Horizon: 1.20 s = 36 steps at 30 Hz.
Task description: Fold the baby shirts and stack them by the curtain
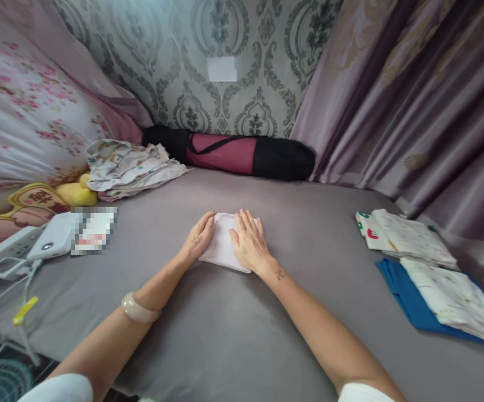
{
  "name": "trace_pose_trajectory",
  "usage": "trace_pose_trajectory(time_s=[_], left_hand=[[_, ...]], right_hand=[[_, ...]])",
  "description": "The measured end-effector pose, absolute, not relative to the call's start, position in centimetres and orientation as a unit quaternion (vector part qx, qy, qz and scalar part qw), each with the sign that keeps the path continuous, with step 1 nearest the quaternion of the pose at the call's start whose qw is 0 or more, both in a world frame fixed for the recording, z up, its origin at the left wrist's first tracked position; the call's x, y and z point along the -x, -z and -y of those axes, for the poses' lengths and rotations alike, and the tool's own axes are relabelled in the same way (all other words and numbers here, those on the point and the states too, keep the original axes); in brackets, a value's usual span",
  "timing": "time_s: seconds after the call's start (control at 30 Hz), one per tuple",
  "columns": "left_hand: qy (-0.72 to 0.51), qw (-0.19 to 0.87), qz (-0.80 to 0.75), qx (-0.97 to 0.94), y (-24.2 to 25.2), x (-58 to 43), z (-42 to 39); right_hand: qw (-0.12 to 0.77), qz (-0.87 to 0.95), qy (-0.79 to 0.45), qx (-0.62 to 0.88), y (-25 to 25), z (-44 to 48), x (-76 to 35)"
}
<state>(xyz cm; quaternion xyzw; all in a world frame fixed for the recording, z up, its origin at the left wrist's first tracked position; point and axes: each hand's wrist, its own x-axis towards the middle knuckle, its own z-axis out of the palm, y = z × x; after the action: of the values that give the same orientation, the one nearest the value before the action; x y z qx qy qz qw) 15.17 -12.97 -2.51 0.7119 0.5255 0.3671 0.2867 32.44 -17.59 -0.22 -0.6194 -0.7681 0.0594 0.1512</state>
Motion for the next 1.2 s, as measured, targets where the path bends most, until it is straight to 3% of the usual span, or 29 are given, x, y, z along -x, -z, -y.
trace_pose_trajectory(time_s=[0.3,0.5,0.67,0.87,1.2], left_hand=[[-0.419,0.321,-0.57,-0.629,2.8,-13.6,12.2],[-0.423,0.322,-0.576,-0.621,2.6,-13.5,12.2],[-0.417,0.319,-0.591,-0.612,2.7,-13.4,12.1],[-0.422,0.319,-0.606,-0.594,3.3,-13.1,11.8],[-0.34,0.332,-0.647,-0.596,2.8,-13.4,12.8]], right_hand=[[0.123,0.766,-0.038,0.63,3.1,16.7,-30.6],[0.104,0.767,-0.04,0.632,1.9,16.7,-30.6],[0.149,0.779,0.004,0.61,0.5,16.5,-28.8],[0.13,0.801,-0.023,0.584,2.2,16.8,-26.6],[0.116,0.796,-0.025,0.593,2.5,17.0,-26.1]])
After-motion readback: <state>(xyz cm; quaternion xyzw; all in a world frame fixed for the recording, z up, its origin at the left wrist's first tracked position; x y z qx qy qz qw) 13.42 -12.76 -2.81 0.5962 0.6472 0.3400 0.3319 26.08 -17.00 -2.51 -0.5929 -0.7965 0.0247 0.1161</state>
